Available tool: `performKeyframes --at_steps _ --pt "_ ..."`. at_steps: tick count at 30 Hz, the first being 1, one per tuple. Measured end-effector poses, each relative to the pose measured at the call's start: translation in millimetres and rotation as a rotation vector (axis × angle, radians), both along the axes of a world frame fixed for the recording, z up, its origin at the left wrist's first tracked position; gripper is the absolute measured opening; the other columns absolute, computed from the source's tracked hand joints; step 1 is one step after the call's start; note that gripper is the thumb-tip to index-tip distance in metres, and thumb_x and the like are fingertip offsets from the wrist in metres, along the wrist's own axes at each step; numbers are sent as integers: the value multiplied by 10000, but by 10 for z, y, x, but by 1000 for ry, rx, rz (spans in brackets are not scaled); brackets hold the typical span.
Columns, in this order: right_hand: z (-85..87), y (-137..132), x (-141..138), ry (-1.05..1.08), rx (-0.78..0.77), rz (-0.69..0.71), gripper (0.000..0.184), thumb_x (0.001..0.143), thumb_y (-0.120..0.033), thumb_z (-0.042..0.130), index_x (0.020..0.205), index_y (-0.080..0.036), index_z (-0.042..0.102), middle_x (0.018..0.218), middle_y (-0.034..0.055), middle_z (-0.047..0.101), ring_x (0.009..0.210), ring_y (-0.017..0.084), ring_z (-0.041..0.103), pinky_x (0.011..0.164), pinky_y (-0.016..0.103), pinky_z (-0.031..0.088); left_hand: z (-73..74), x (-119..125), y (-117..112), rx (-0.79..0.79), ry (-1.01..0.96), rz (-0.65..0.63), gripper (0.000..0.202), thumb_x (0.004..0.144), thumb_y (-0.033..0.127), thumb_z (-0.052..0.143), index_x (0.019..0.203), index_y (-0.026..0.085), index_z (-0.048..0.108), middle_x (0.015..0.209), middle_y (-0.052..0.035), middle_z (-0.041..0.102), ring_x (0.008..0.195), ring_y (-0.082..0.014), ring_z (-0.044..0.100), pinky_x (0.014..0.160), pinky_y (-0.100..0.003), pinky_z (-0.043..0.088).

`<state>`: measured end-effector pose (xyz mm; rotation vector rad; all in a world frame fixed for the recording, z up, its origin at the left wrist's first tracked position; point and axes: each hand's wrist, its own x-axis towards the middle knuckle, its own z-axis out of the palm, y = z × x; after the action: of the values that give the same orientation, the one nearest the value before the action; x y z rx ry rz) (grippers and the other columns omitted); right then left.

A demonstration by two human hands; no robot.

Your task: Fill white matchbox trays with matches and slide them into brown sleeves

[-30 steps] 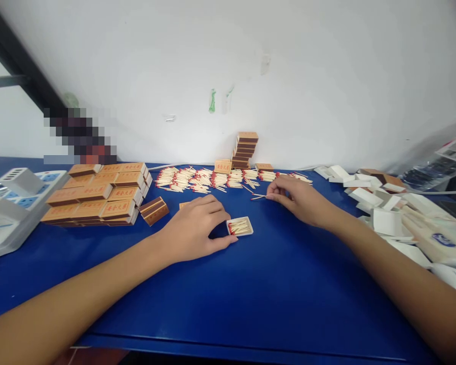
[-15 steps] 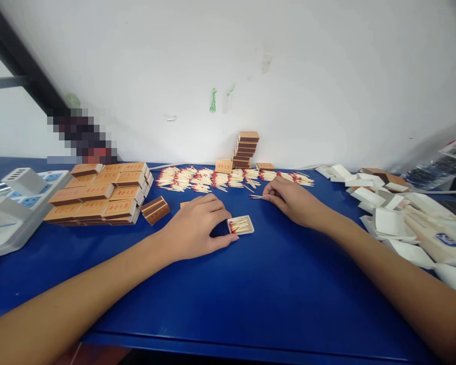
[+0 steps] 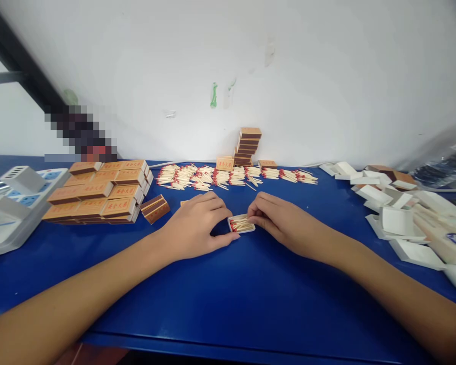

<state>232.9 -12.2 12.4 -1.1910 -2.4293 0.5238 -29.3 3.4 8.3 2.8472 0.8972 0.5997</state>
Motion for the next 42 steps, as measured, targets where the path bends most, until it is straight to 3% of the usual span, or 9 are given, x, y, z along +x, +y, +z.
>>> performKeyframes --at_steps 12,18,28,34,36,42 --pt "52 -38 28 9 -23 16 128 1065 -285 576 1008 -233 678 936 33 664 761 169 607 695 317 475 6 -1 -12 3 -9 -20 286 997 442 746 1090 172 765 1033 -65 753 1037 -261 669 914 -402 565" --pt "-7 -57 -9 53 -2 35 165 1075 -334 587 1075 -253 731 1002 52 669 791 179 628 699 331 498 12 11 -23 44 -36 -56 266 1011 433 727 1029 168 749 1006 -62 745 992 -250 671 848 -387 553" --pt "-14 -52 -41 26 105 -16 98 1034 -271 626 980 -239 702 908 35 649 767 183 615 671 322 462 -5 26 -13 43 -59 -89 273 1015 433 726 1046 163 754 1007 -69 742 997 -250 673 882 -393 562" --pt "-1 -69 -51 16 109 -15 148 1028 -305 635 915 -231 695 871 32 648 732 173 596 648 318 443 9 28 -29 60 -54 -97 260 1008 417 740 1030 158 751 996 -60 744 989 -240 674 881 -378 561" --pt "-16 -11 -13 47 133 -57 166 1026 -330 637 904 -234 694 838 27 645 709 174 584 646 325 440 9 25 -28 56 -47 -89 261 1009 425 737 1047 168 753 999 -61 748 992 -243 678 881 -380 563" --pt "-191 462 164 112 284 -386 173 963 -366 682 865 -224 696 764 36 640 670 199 554 649 357 437 -3 23 -18 32 -45 -85 271 1016 438 725 1101 182 758 1024 -68 756 1005 -249 683 890 -391 565"
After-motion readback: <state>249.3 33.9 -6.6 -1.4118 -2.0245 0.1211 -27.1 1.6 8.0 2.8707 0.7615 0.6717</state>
